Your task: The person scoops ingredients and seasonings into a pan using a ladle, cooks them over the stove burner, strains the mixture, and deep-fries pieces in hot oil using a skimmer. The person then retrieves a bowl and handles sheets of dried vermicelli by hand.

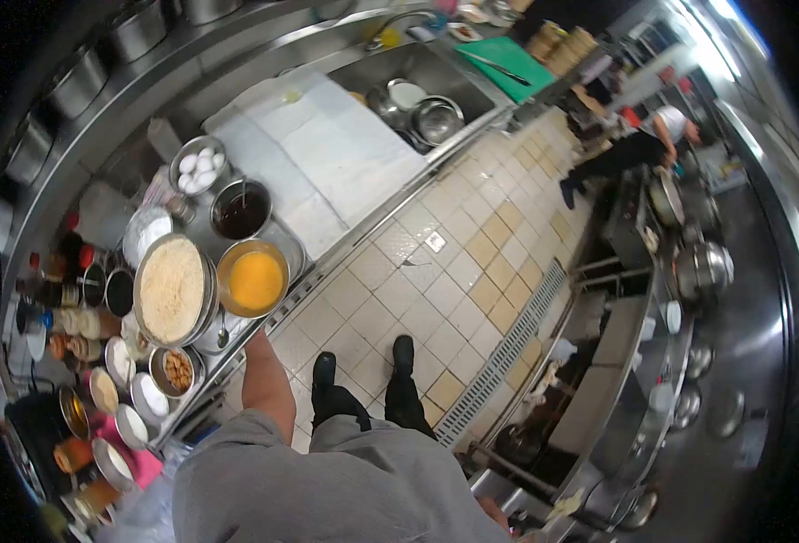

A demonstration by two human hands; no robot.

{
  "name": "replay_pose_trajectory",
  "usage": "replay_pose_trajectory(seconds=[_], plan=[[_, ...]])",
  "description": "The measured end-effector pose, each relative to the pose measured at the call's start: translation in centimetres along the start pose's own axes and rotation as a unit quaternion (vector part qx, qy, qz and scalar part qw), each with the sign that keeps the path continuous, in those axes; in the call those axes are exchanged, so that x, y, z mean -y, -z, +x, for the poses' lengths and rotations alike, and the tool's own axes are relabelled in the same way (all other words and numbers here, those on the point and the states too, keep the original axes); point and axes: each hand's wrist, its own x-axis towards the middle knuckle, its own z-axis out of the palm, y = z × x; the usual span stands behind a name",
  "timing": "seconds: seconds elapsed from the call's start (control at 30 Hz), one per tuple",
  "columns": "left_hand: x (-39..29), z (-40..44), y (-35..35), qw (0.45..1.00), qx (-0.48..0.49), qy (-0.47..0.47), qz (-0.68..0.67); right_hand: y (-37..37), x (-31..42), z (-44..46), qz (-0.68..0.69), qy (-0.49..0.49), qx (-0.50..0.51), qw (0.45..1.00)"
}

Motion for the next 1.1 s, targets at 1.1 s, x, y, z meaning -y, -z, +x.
replay_pose_trajectory(seconds=[1.1], plan=[[2.8,-24.3,3.0,0.906,-0.056,-0.268,0.323,5.9,70.3,23.3,-0.028,0.483,0.172,0.858]])
